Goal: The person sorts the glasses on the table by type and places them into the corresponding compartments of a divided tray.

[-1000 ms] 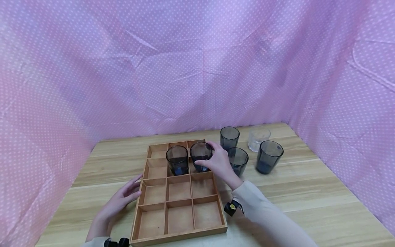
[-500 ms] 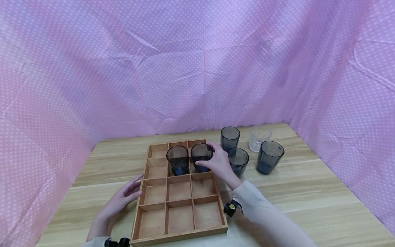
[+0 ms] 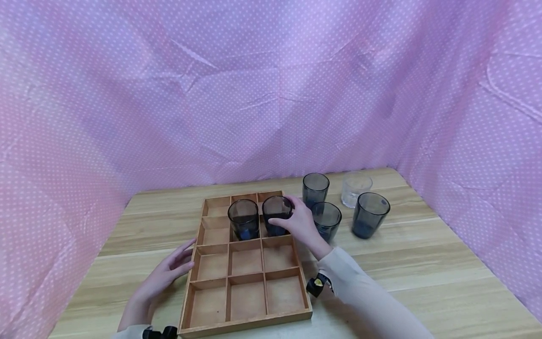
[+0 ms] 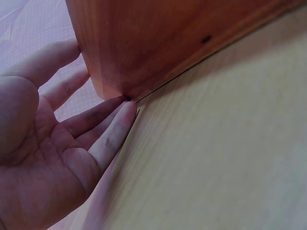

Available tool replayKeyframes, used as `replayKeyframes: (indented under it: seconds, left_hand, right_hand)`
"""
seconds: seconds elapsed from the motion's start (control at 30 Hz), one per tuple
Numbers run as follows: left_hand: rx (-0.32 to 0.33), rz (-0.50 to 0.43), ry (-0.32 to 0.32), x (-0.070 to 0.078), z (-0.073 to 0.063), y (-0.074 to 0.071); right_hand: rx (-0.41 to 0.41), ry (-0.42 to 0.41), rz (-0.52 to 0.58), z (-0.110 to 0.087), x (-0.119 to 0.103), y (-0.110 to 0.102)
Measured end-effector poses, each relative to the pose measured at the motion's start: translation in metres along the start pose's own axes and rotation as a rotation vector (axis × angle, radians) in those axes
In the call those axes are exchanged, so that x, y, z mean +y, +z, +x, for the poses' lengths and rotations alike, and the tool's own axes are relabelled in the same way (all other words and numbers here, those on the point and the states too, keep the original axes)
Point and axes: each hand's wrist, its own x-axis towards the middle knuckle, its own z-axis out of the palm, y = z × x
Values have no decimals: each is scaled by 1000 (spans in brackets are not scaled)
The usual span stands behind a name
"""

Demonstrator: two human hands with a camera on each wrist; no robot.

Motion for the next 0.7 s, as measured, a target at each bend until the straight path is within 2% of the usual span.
replayKeyframes:
  seconds: [0.47, 0.7]
  left_hand:
    - [-1, -22, -24, 1, 1, 0]
    - [2, -19, -29, 1, 0, 0]
  right_hand:
    - [-95, 49, 91, -1, 2, -5]
    - [-130, 9, 186, -8, 1, -15]
